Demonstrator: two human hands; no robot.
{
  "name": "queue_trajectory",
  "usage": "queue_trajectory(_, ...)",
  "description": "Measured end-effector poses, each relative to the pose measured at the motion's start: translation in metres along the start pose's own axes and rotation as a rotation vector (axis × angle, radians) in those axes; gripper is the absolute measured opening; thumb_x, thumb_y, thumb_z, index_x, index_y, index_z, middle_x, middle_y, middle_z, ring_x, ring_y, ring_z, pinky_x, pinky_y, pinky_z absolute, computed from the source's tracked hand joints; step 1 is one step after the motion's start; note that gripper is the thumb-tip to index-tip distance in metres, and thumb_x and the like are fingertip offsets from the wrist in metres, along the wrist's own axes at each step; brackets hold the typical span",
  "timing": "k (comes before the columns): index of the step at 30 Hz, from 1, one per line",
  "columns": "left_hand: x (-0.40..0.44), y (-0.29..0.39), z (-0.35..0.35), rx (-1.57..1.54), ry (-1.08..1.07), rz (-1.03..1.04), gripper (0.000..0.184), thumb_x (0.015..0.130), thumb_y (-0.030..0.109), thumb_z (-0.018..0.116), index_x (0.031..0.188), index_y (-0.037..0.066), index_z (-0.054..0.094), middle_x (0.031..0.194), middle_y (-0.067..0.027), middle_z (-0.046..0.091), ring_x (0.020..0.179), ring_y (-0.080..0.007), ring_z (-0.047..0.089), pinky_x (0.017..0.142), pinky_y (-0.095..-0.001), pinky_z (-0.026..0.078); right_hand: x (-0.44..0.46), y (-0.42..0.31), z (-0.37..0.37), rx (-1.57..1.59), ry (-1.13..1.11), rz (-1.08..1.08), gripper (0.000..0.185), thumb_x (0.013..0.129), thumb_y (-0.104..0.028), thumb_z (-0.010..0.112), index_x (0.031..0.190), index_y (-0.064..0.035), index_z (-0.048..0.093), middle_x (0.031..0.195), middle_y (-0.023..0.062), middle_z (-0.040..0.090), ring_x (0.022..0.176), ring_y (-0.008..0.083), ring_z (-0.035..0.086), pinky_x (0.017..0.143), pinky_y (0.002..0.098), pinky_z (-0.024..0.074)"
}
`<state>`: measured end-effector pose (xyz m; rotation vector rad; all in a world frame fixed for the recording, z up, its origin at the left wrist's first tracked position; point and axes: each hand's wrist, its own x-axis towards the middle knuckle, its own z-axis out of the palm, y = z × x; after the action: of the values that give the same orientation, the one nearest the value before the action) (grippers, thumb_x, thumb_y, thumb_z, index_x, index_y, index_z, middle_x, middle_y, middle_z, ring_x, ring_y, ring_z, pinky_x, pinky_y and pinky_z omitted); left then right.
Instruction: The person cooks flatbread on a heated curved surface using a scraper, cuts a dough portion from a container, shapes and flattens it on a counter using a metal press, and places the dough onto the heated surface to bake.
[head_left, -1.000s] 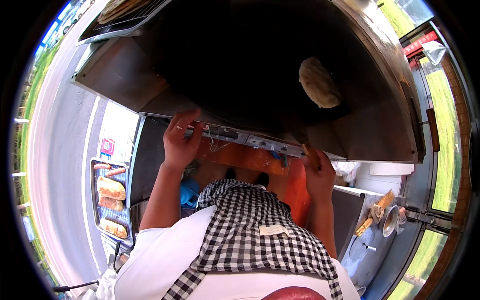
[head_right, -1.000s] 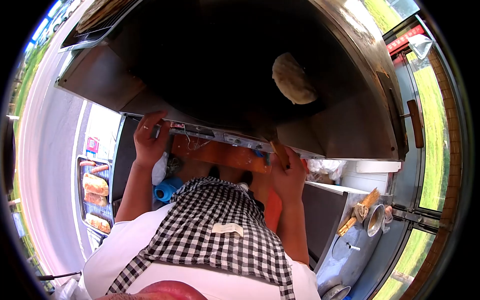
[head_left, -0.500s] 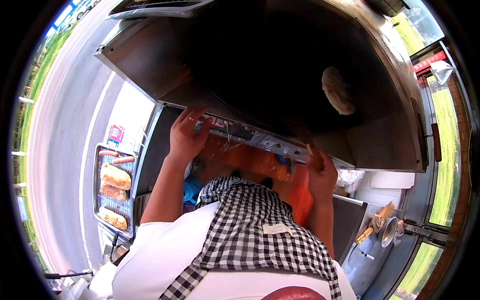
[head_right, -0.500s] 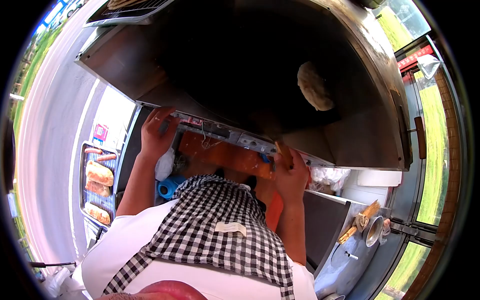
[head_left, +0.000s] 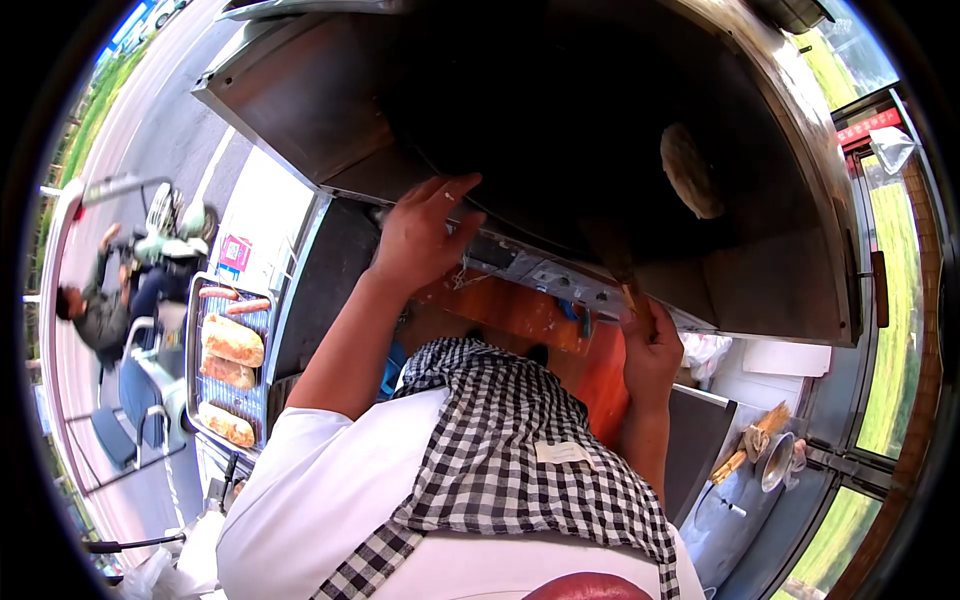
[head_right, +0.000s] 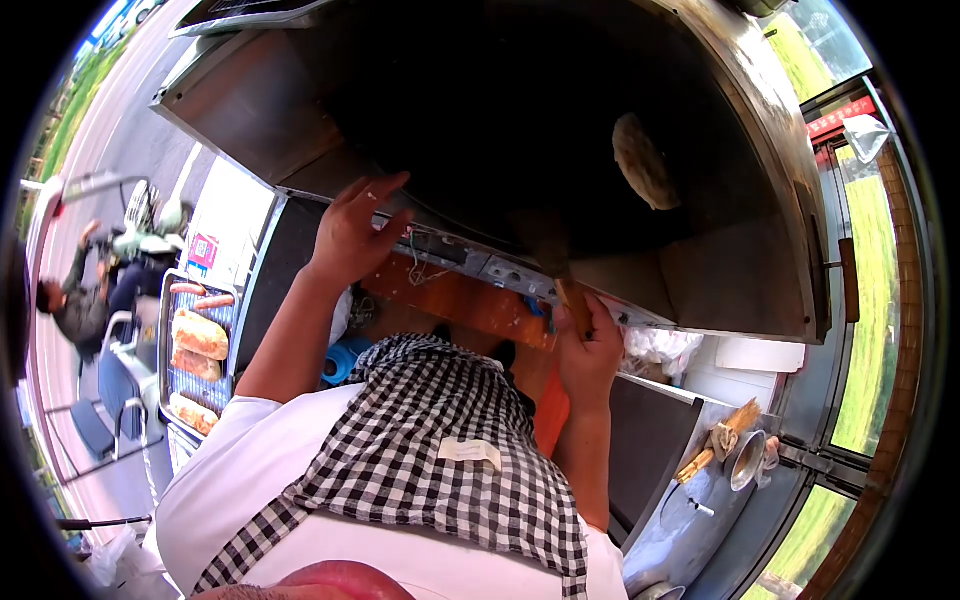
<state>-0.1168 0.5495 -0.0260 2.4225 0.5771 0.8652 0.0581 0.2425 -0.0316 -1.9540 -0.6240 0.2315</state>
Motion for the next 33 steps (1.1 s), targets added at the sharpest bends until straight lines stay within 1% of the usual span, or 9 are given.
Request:
queue_trajectory(5,0.006,0.012,0.011,0.138,0.012,0.045,0.065,0.087,0.016,0.080,0.148,0.012,0.057,0.119,-0.0175,0.070,0.107,-0.0374,0.069,0.092,-0.0466,0.056,-0.002,-0.023,0.003,0.220,-0.085,-0.004,0.042,0.095,-0.017,0.080,0.128,0.0060,0.068,0.111,0.0093,0.073,0.097,0.0133,0.067,0.085,0.0267,0.0530)
queue_trajectory(8,0.008,0.017,0.020,0.181,0.010,0.015,0.079,0.086,0.018,0.080,0.157,0.014,0.046,0.125,-0.0182,0.068,0.114,-0.0404,0.066,0.101,-0.0513,0.051,-0.001,-0.035,0.007,0.234,-0.147,-0.009,0.041,0.095,-0.019,0.080,0.127,0.0055,0.068,0.109,0.0081,0.073,0.095,0.0118,0.066,0.084,0.0258,0.0528)
queue_trajectory(11,0.010,0.027,0.024,0.226,-0.001,0.022,0.089,0.085,0.017,0.079,0.163,0.015,0.037,0.134,-0.0177,0.065,0.121,-0.0403,0.063,0.108,-0.0530,0.047,0.002,-0.044,0.010,0.239,-0.222,-0.007,0.041,0.096,-0.020,0.080,0.126,0.0045,0.069,0.105,0.0064,0.073,0.093,0.0110,0.066,0.082,0.0252,0.0525)
queue_trajectory(14,0.012,0.034,0.026,0.253,-0.014,0.030,0.099,0.079,0.014,0.082,0.165,0.016,0.032,0.143,-0.0163,0.060,0.127,-0.0395,0.060,0.115,-0.0533,0.042,0.004,-0.046,0.014,0.233,-0.286,-0.002,0.040,0.096,-0.021,0.079,0.126,0.0030,0.069,0.102,0.0057,0.072,0.090,0.0109,0.065,0.081,0.0254,0.0523)
queue_trajectory(17,0.014,0.040,0.025,0.280,-0.024,0.060,0.100,0.074,0.013,0.083,0.162,0.012,0.035,0.142,-0.0128,0.059,0.126,-0.0335,0.060,0.118,-0.0539,0.041,0.004,-0.054,0.017,0.179,-0.300,-0.007,0.039,0.096,-0.021,0.078,0.126,0.0022,0.069,0.100,0.0066,0.073,0.088,0.0113,0.065,0.080,0.0260,0.0523)
queue_trajectory(20,0.015,0.044,0.027,0.316,-0.048,0.095,0.106,0.071,0.014,0.084,0.163,0.013,0.033,0.145,-0.0106,0.058,0.130,-0.0306,0.058,0.121,-0.0560,0.037,0.006,-0.048,0.022,0.197,-0.308,-0.029,0.039,0.096,-0.021,0.078,0.125,0.0027,0.069,0.099,0.0078,0.073,0.087,0.0120,0.065,0.079,0.0264,0.0521)
queue_trajectory(26,0.012,0.054,0.033,0.373,-0.058,0.055,0.109,0.070,0.020,0.086,0.164,0.012,0.031,0.145,-0.0086,0.057,0.134,-0.0282,0.055,0.124,-0.0607,0.028,0.009,-0.058,0.026,0.203,-0.297,-0.016,0.036,0.097,-0.020,0.077,0.125,0.0018,0.070,0.099,0.0077,0.073,0.087,0.0125,0.065,0.079,0.0262,0.0518)
queue_trajectory(29,0.012,0.059,0.035,0.393,-0.071,0.041,0.102,0.072,0.023,0.085,0.161,0.011,0.037,0.145,-0.0078,0.058,0.135,-0.0272,0.055,0.125,-0.0629,0.026,0.012,-0.062,0.025,0.184,-0.275,-0.040,0.036,0.098,-0.021,0.077,0.125,0.0013,0.070,0.099,0.0067,0.072,0.087,0.0117,0.064,0.078,0.0261,0.0516)
queue_trajectory(33,0.006,0.055,0.037,0.349,-0.090,0.027,0.088,0.079,0.018,0.083,0.157,0.012,0.045,0.148,-0.0099,0.056,0.138,-0.0290,0.054,0.127,-0.0599,0.024,0.012,-0.061,0.021,0.197,-0.262,0.036,0.035,0.099,-0.021,0.076,0.125,0.0013,0.070,0.101,0.0053,0.073,0.088,0.0105,0.064,0.079,0.0257,0.0513)
